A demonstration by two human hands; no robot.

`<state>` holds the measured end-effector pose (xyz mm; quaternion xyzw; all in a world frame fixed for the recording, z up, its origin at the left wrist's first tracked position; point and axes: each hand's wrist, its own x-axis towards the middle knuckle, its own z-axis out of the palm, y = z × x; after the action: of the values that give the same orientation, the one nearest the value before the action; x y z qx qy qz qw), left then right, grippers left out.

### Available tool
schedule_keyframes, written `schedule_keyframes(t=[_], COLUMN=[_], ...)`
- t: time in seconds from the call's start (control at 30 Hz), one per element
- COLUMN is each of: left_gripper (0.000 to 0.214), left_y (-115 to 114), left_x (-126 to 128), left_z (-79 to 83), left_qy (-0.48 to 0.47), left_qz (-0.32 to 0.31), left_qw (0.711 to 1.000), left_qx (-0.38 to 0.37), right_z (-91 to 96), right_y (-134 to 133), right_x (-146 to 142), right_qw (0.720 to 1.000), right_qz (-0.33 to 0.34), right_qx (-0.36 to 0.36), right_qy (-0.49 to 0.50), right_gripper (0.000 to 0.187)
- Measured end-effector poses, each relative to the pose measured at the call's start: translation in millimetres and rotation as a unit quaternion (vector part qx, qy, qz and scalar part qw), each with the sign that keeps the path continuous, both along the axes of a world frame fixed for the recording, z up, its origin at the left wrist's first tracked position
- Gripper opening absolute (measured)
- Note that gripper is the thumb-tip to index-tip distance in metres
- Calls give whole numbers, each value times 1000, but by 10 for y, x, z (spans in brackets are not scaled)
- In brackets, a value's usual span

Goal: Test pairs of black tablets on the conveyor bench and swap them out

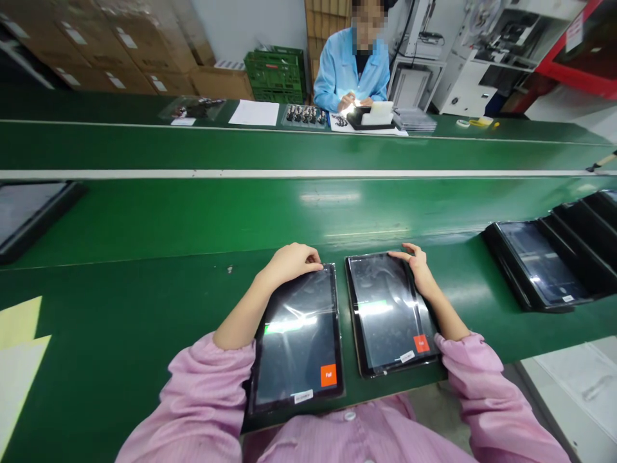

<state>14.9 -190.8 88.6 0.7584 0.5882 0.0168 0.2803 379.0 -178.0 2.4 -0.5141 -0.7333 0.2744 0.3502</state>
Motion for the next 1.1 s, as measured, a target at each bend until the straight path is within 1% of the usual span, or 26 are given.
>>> schedule_keyframes(t=[0.07, 0.13, 0.17, 0.23, 0.3, 0.37, 0.43, 0.57, 0.67, 0.77, 0.83, 0.9, 1.0, 1.1], left_gripper=[25, 38, 44, 46, 44, 47, 49, 53, 53, 49, 50, 50, 50, 48], left_y=[0, 0, 1, 5, 12, 18, 18, 0, -18, -26, -23, -14, 0, -6], left_x=[-6, -33, -47, -67, -71, -66, -61, -65, -42, 39, 117, 202, 306, 334], left_z=[-4, -2, 1, 5, 4, -2, -7, -11, -8, 0, 9, 22, 52, 83], left_qy=[9, 14, 12, -3, -28, -44, -38, -1, -39, -91, -74, -32, 39, 82], left_qz=[-19, -52, -64, -70, -55, -37, -31, -37, -67, -120, -149, -163, -177, -179], left_qw=[1000, 998, 998, 997, 997, 997, 997, 998, 996, 988, 986, 986, 982, 979], left_qx=[-5, -15, -20, -34, -48, -55, -54, -48, -40, -16, 2, 25, 58, 61], right_z=[21, 52, 66, 83, 78, 57, 33, 29, 63, 85, 88, 91, 116, 145], right_y=[-3, -15, -23, -35, -40, -39, -36, -41, -52, -55, -54, -57, -73, -93], right_x=[14, 33, 40, 46, 42, 33, 25, 15, 12, 10, 1, -17, -55, -86], right_qw=[1000, 998, 998, 999, 999, 999, 999, 999, 999, 997, 996, 994, 994, 995], right_qz=[30, 56, 58, 39, 17, 12, 19, 28, 18, -26, -51, -58, -58, -62], right_qx=[-8, -17, -14, 5, 25, 28, 27, 31, 39, 44, 29, 12, 9, 9], right_qy=[4, 18, 26, 35, 36, 33, 32, 19, 10, 51, 73, 87, 89, 78], right_gripper=[84, 82, 81, 80, 79, 78, 78, 77, 71, 71, 72, 72, 72, 72])
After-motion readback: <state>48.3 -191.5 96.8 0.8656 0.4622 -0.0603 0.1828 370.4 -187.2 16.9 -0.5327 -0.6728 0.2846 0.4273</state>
